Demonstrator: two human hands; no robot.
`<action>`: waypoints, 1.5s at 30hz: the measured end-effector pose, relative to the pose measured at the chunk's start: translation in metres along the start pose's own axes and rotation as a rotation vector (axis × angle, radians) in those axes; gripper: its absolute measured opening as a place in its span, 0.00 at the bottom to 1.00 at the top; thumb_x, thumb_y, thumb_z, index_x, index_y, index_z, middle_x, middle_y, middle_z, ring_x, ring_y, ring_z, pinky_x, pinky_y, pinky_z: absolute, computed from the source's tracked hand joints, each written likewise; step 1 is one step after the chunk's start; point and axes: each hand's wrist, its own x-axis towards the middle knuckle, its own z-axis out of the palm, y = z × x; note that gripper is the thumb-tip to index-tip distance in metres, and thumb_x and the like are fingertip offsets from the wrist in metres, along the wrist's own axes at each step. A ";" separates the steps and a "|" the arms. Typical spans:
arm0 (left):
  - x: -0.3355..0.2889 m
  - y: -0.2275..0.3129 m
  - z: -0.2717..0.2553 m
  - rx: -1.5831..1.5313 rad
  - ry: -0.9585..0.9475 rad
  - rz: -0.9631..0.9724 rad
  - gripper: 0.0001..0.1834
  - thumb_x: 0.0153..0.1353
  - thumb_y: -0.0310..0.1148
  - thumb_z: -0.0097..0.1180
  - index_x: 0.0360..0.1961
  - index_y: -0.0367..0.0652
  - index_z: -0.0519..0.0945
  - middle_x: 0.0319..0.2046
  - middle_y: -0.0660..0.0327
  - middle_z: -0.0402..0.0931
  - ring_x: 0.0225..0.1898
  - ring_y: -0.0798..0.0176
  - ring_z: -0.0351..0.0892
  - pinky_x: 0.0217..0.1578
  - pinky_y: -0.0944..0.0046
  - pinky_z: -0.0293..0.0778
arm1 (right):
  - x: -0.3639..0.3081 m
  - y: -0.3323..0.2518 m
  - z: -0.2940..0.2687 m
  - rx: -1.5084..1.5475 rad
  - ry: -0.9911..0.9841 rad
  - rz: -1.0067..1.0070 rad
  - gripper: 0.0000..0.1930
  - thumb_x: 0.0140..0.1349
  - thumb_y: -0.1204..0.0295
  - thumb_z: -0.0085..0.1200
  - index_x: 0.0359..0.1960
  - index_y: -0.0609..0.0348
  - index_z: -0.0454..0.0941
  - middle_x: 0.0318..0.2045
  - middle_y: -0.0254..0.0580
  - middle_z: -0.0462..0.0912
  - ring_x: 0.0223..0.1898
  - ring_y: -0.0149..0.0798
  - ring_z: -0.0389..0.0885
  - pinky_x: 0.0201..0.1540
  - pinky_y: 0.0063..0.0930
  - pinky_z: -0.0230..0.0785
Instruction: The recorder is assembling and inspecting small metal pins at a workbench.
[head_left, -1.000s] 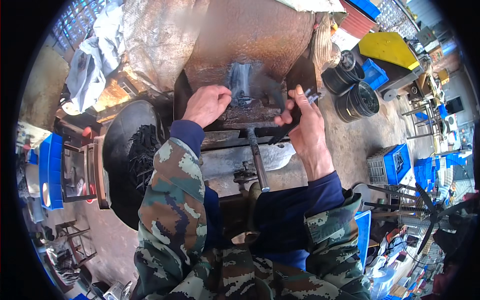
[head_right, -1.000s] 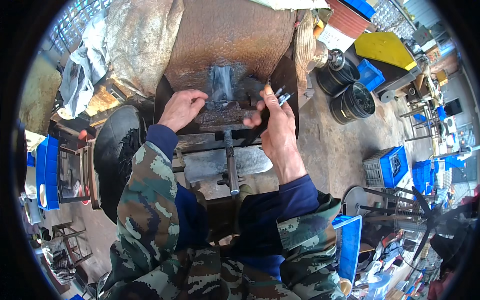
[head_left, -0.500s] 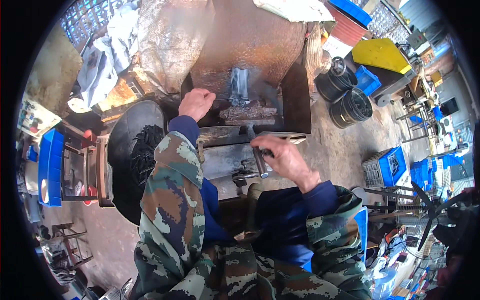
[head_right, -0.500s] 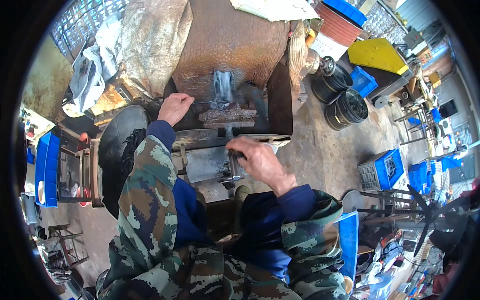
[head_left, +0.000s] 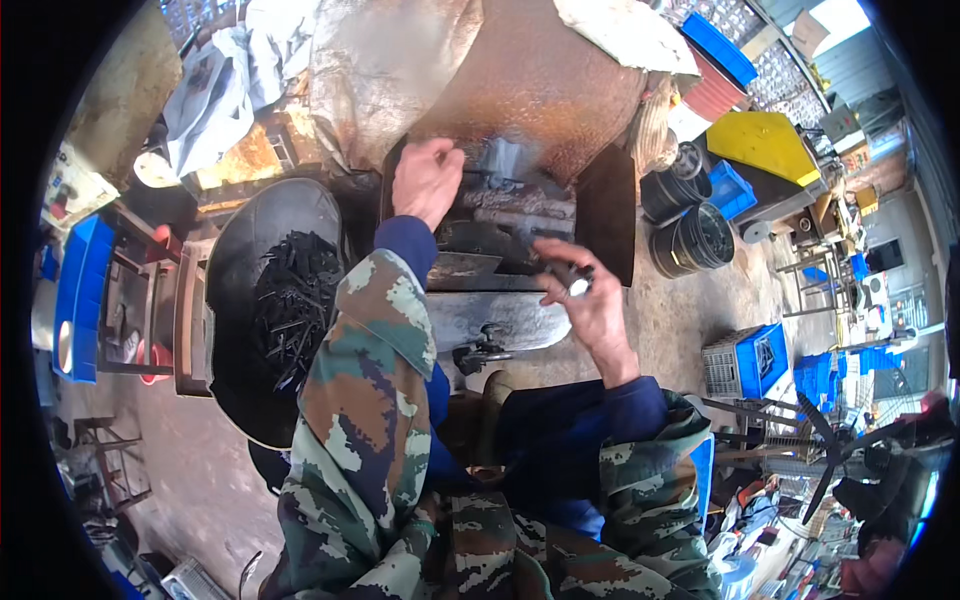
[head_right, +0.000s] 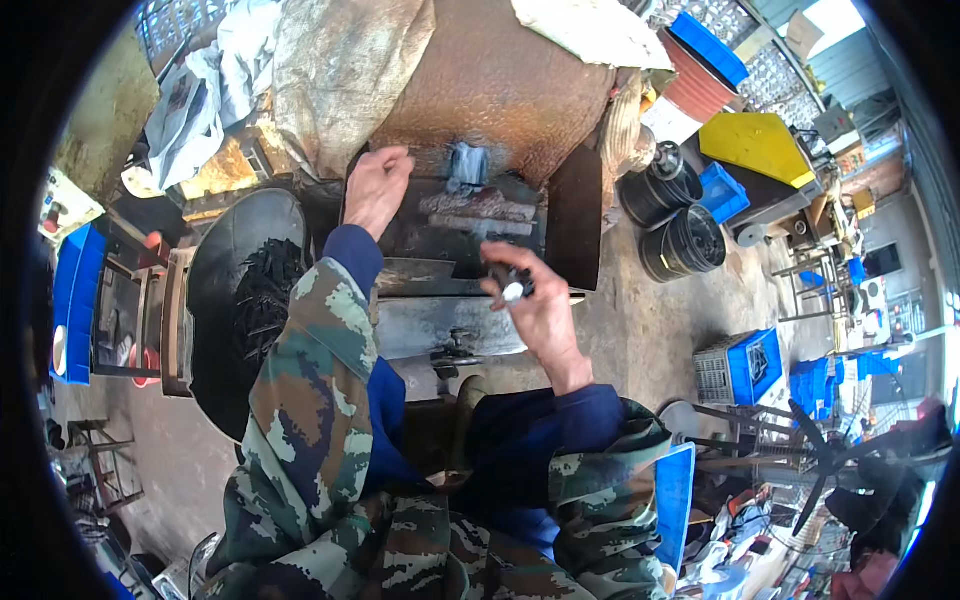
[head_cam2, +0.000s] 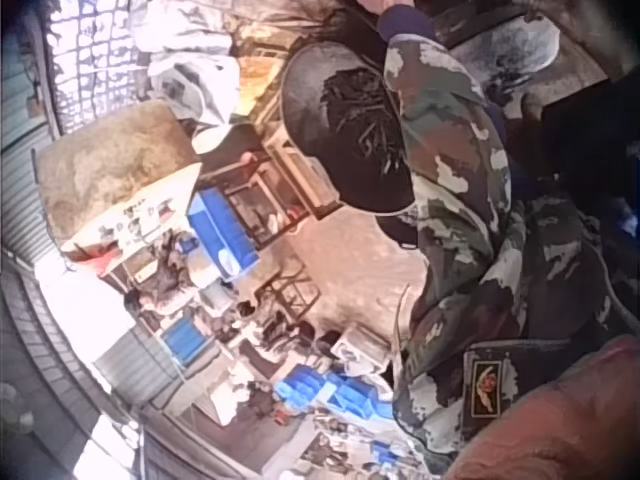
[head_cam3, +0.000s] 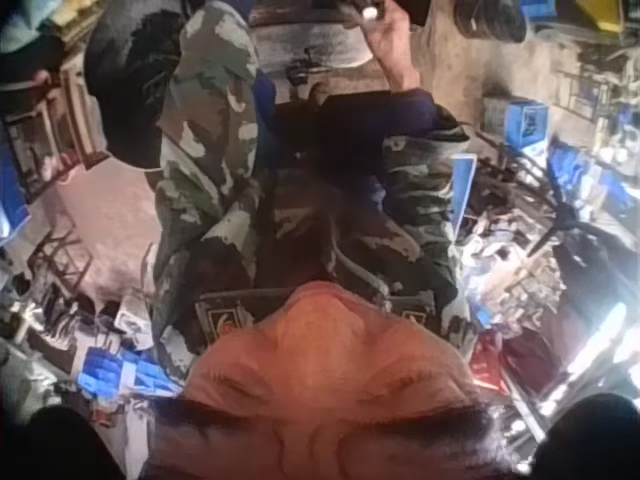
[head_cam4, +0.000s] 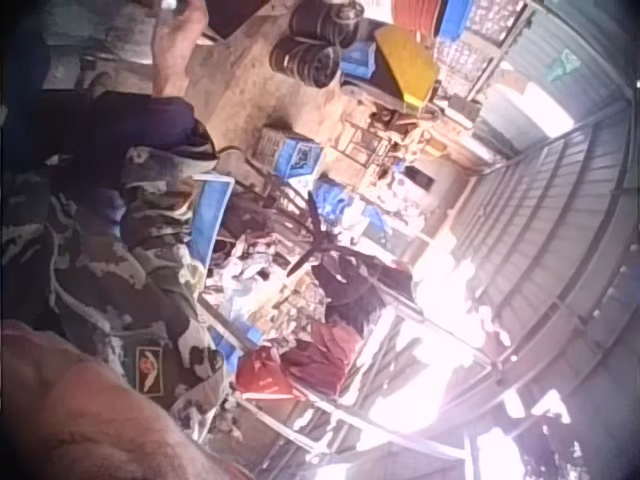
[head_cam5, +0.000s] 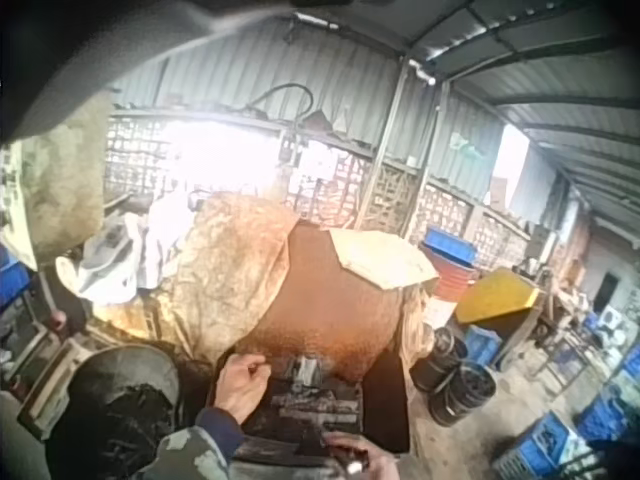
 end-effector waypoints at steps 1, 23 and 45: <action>0.001 -0.001 0.001 -0.029 0.114 0.104 0.19 0.59 0.45 0.55 0.44 0.44 0.85 0.46 0.48 0.79 0.49 0.45 0.80 0.52 0.55 0.73 | 0.011 0.001 0.006 0.109 0.055 -0.003 0.14 0.61 0.77 0.63 0.48 0.60 0.80 0.52 0.39 0.82 0.46 0.29 0.81 0.30 0.21 0.78; -0.012 0.026 0.021 -0.243 0.084 0.082 0.09 0.56 0.34 0.58 0.31 0.39 0.84 0.42 0.47 0.75 0.45 0.43 0.77 0.48 0.51 0.73 | 0.217 0.030 -0.005 -0.119 0.333 -0.075 0.15 0.64 0.61 0.63 0.42 0.60 0.82 0.18 0.26 0.71 0.17 0.23 0.69 0.20 0.20 0.63; -0.028 -0.095 -0.177 0.045 -0.033 0.071 0.12 0.68 0.31 0.54 0.48 0.39 0.83 0.39 0.61 0.81 0.35 0.71 0.79 0.38 0.70 0.77 | 0.224 0.030 -0.016 -0.170 0.331 -0.082 0.18 0.65 0.60 0.62 0.45 0.65 0.82 0.16 0.26 0.70 0.18 0.23 0.70 0.30 0.20 0.71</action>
